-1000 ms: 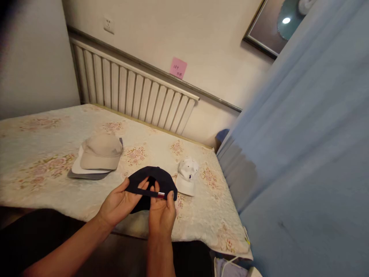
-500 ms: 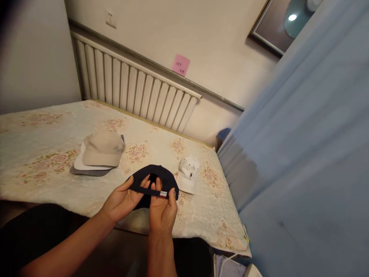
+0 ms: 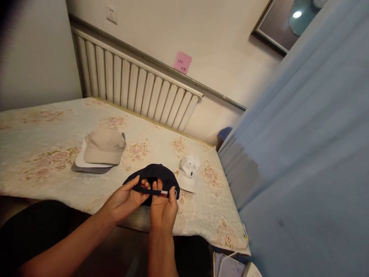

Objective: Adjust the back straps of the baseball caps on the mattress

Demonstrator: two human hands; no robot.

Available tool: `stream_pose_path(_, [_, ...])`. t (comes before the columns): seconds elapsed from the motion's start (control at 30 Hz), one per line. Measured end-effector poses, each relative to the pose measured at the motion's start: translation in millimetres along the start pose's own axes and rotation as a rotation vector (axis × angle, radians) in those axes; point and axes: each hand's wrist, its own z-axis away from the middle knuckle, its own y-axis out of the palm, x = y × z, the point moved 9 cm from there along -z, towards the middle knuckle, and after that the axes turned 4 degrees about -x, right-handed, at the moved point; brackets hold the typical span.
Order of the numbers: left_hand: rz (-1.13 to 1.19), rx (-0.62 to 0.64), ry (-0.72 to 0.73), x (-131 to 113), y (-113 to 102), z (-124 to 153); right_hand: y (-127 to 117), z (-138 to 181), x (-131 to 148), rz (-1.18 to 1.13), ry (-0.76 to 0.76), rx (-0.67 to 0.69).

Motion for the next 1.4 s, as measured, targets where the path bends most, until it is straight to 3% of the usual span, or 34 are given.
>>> stream_pose_path(0.5, [0.211, -0.02, 0.036, -15.8, 3.9, 2.8, 8.7, 4.7, 1.5, -0.032, -0.015, 0.037])
stream_pose_path(0.87, [0.226, 0.141, 0.09, -32.8, 12.1, 2.1, -4.3, -2.4, 27.6, -0.034, -0.148, -0.049])
stream_pose_path(1.1, [0.182, 0.17, 0.054, -20.3, 11.4, -0.7, 6.9, 1.4, 1.4, -0.006, 0.0, 0.043])
stream_pose_path(1.4, [0.193, 0.165, 0.092, -35.6, 7.4, -2.4, -9.0, -5.7, 21.2, 0.016, -0.049, -0.051])
